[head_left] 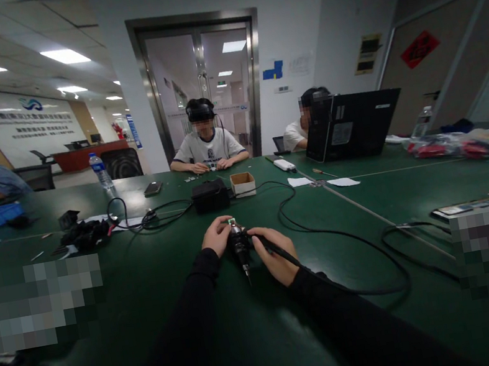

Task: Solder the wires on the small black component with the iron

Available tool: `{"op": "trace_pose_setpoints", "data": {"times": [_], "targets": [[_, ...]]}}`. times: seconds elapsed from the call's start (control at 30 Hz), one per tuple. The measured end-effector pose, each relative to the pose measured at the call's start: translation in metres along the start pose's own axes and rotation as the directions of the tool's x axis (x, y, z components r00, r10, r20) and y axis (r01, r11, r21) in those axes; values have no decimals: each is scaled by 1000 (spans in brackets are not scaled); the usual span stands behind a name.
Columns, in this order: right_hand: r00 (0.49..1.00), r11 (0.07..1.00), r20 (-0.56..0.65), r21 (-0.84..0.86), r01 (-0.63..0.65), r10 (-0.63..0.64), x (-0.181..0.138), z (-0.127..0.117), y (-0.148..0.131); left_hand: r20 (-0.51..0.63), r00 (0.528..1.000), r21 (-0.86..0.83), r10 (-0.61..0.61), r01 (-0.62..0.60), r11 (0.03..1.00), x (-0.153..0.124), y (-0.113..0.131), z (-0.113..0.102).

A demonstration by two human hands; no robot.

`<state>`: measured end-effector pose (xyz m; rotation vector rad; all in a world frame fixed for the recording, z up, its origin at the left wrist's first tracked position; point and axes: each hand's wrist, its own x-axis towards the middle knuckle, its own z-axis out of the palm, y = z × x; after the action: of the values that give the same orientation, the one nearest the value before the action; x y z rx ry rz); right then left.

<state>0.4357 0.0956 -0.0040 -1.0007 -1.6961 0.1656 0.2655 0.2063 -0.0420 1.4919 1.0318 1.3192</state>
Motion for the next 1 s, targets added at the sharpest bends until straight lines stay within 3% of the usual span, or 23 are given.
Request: {"op": "trace_pose_setpoints", "data": {"times": [1.0], "targets": [[998,998,-15,17,-64,64,-1,0,1,-21,1000,-16,6,-6,1000,-2,5,2]]}}
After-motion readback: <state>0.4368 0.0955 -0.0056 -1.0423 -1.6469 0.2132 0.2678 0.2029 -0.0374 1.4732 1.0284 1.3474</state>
